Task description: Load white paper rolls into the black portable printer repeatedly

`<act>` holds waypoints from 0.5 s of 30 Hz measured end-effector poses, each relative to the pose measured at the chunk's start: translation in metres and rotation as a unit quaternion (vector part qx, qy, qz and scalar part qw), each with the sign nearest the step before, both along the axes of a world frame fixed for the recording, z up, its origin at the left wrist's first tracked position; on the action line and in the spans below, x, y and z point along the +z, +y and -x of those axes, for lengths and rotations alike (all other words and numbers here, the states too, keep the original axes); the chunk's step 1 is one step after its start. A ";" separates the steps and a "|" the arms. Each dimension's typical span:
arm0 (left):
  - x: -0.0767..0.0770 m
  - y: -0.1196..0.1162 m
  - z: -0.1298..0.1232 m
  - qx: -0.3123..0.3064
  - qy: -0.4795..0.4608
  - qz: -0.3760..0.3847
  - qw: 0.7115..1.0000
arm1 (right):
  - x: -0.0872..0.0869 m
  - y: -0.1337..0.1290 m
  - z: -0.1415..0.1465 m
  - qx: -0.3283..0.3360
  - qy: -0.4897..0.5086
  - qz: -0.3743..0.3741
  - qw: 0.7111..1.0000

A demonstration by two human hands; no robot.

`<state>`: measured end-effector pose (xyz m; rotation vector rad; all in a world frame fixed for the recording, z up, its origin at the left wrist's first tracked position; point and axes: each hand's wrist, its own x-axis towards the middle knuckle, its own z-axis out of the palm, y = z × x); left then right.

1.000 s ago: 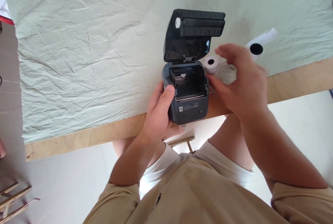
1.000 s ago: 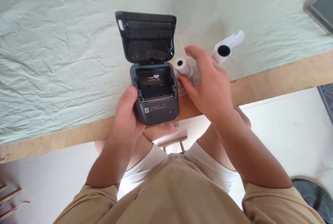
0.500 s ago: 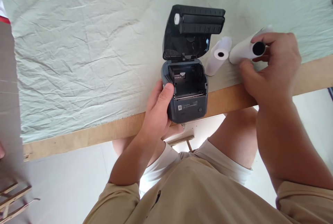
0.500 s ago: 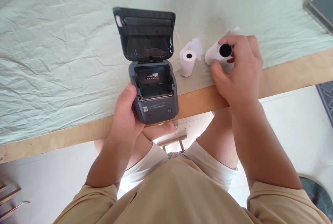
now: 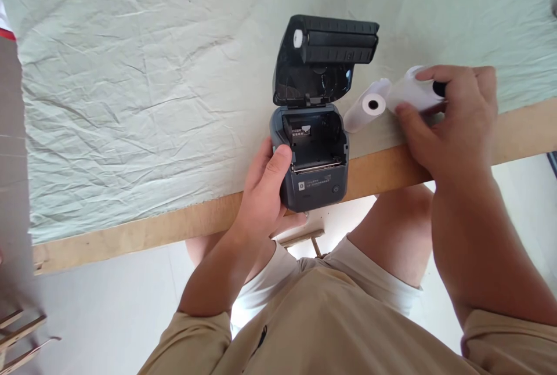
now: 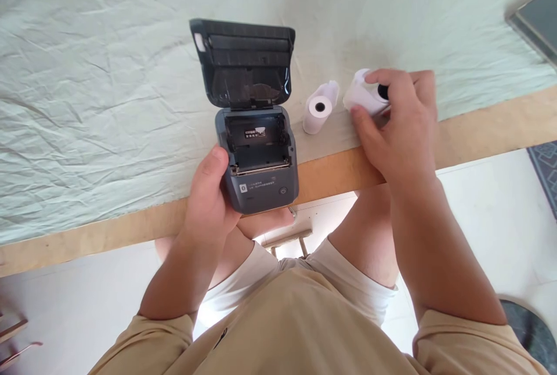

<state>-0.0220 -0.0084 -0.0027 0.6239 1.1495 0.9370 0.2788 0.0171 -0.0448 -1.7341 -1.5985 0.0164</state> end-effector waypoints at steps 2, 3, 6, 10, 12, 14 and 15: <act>-0.001 0.000 0.001 -0.013 -0.011 0.001 1.000 | -0.002 -0.002 -0.004 0.000 0.033 0.001 0.999; -0.001 0.000 0.001 -0.021 -0.016 0.003 1.000 | -0.003 -0.003 -0.006 0.010 0.042 0.012 0.999; -0.001 0.000 0.001 -0.031 -0.020 0.011 0.999 | -0.002 -0.005 -0.012 0.033 0.013 0.049 0.998; -0.003 0.002 -0.001 0.004 -0.037 -0.022 0.999 | -0.001 -0.005 -0.013 0.039 0.036 0.035 0.998; -0.005 0.002 -0.002 0.013 -0.049 -0.040 0.998 | -0.001 -0.006 -0.013 0.059 0.064 0.028 0.996; -0.007 0.003 -0.003 0.018 -0.054 -0.045 0.997 | -0.002 -0.005 -0.015 0.074 0.040 0.028 0.996; -0.008 0.004 -0.004 0.020 -0.055 -0.045 0.997 | -0.004 -0.005 -0.016 0.075 0.014 0.033 0.997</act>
